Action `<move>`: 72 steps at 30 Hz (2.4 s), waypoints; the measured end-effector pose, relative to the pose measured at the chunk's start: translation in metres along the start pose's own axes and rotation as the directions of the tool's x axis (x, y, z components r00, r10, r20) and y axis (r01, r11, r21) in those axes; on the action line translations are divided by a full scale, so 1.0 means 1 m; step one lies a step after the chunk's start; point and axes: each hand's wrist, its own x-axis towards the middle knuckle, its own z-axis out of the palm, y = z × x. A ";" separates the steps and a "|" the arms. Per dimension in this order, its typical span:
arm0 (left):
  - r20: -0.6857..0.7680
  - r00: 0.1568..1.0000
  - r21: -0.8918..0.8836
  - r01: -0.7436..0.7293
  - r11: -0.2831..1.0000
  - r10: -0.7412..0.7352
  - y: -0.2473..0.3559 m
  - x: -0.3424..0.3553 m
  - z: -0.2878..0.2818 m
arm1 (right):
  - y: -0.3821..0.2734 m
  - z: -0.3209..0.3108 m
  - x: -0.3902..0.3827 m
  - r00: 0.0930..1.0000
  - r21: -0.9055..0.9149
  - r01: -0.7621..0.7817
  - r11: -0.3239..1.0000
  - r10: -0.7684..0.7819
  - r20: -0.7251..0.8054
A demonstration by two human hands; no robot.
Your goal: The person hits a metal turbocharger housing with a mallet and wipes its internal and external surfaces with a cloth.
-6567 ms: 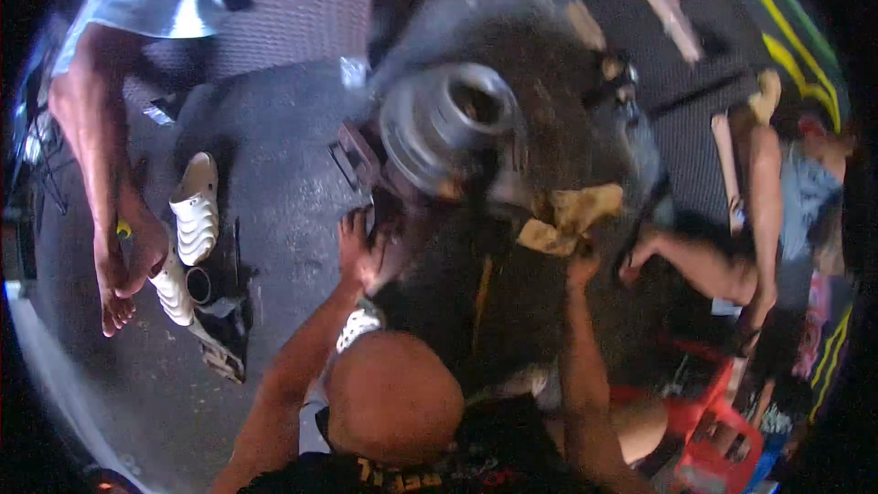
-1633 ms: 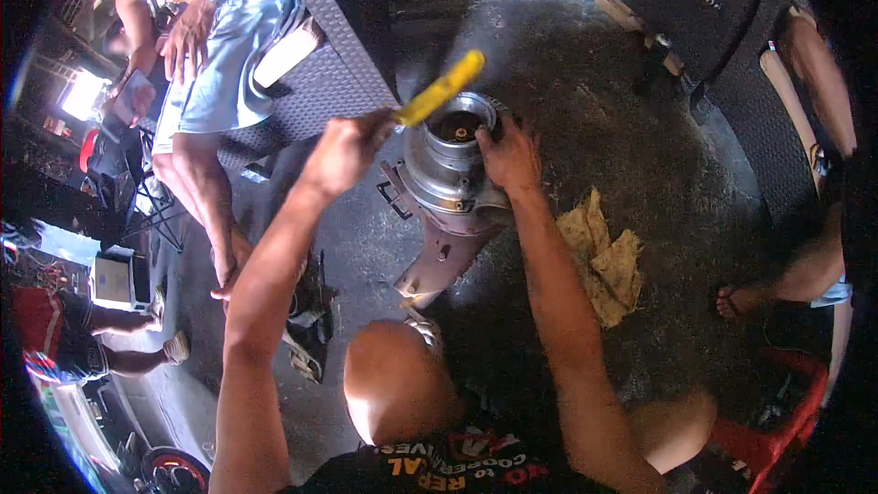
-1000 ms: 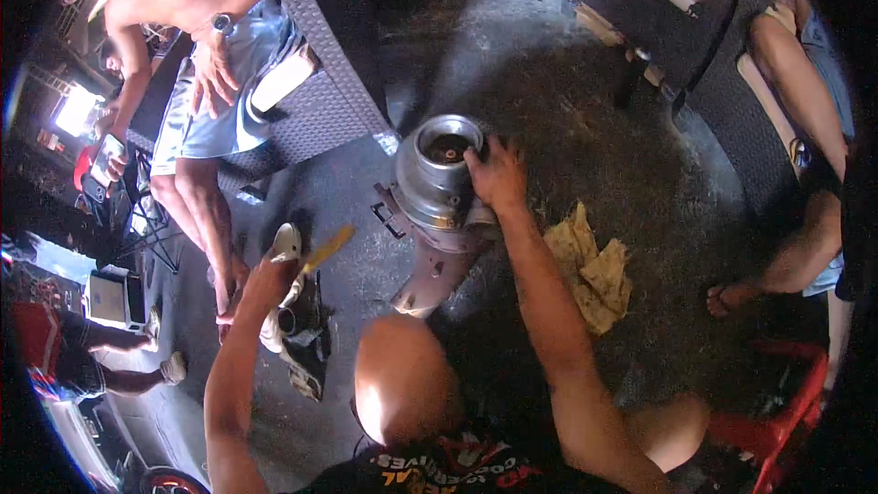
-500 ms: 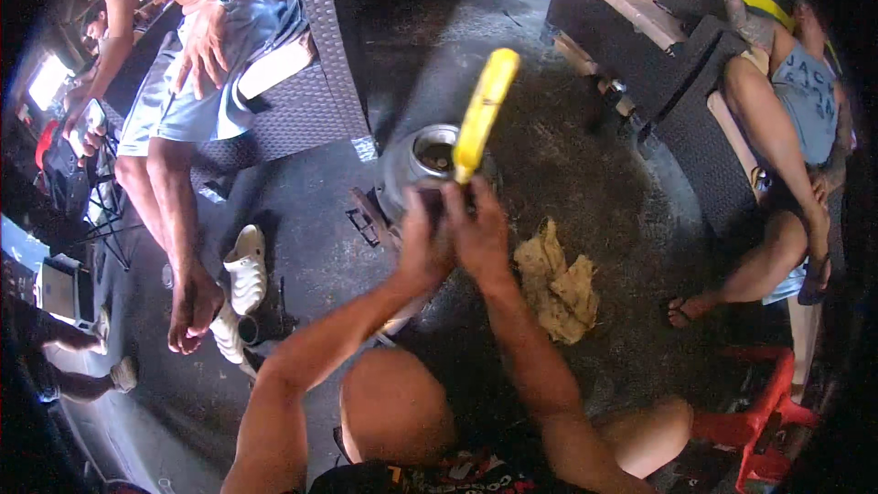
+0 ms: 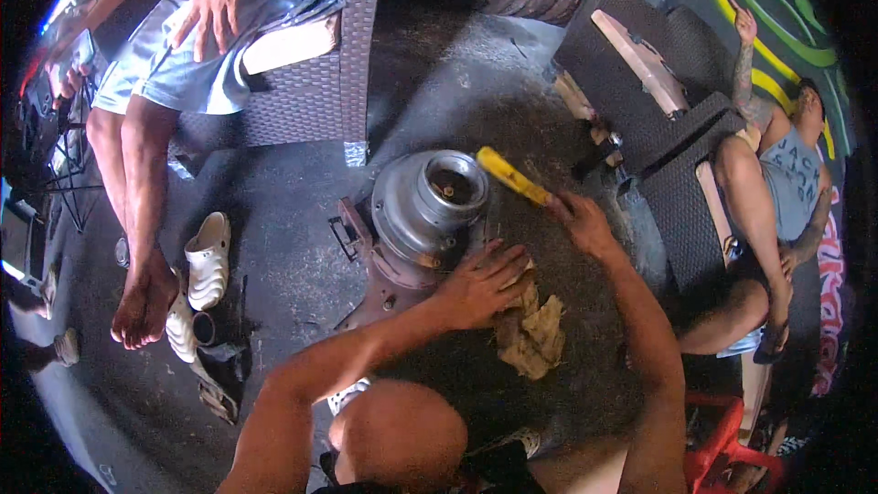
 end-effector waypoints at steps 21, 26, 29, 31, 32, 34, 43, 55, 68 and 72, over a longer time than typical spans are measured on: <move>-0.010 0.963 0.224 0.265 0.938 -0.270 -0.011 0.000 0.029 | -0.002 0.040 0.154 0.948 -0.041 0.316 0.948 -0.317 -0.020; -0.046 0.971 0.168 0.238 0.957 -0.234 -0.007 0.015 0.024 | 0.100 0.044 0.151 0.958 -0.270 0.270 0.924 -0.286 -0.018; -0.005 0.975 0.152 0.219 0.964 -0.221 -0.005 0.016 0.028 | 0.130 0.049 0.146 0.953 -0.079 0.221 0.972 -0.233 -0.192; 0.004 0.971 0.179 0.236 0.955 -0.240 -0.006 0.007 0.023 | 0.057 0.041 0.158 0.959 -0.110 0.264 0.958 -0.273 -0.074; -0.015 0.971 0.212 0.235 0.949 -0.237 -0.008 0.002 0.019 | 0.016 0.039 0.161 0.927 -0.079 0.367 0.927 -0.372 -0.055; -0.001 0.974 0.212 0.223 0.951 -0.228 -0.009 0.001 0.016 | -0.009 0.044 0.156 0.888 -0.011 0.459 0.888 -0.459 0.005; 0.026 0.980 0.142 0.194 0.971 -0.199 -0.003 0.014 0.031 | 0.026 0.015 0.147 0.962 -0.019 0.271 0.962 -0.271 -0.022; -0.046 0.984 0.167 0.175 0.970 -0.169 -0.002 0.009 0.016 | 0.111 0.166 -0.118 0.882 -0.087 -0.452 0.888 0.460 0.104; 0.149 0.563 -0.077 0.826 0.558 -0.813 0.039 -0.235 0.038 | -0.023 0.246 -0.220 0.912 -0.053 -0.362 0.931 0.365 0.187; -0.046 0.841 -0.055 0.537 0.842 -0.540 0.032 -0.256 0.025 | 0.082 0.232 -0.227 0.827 0.039 -0.552 0.833 0.541 0.156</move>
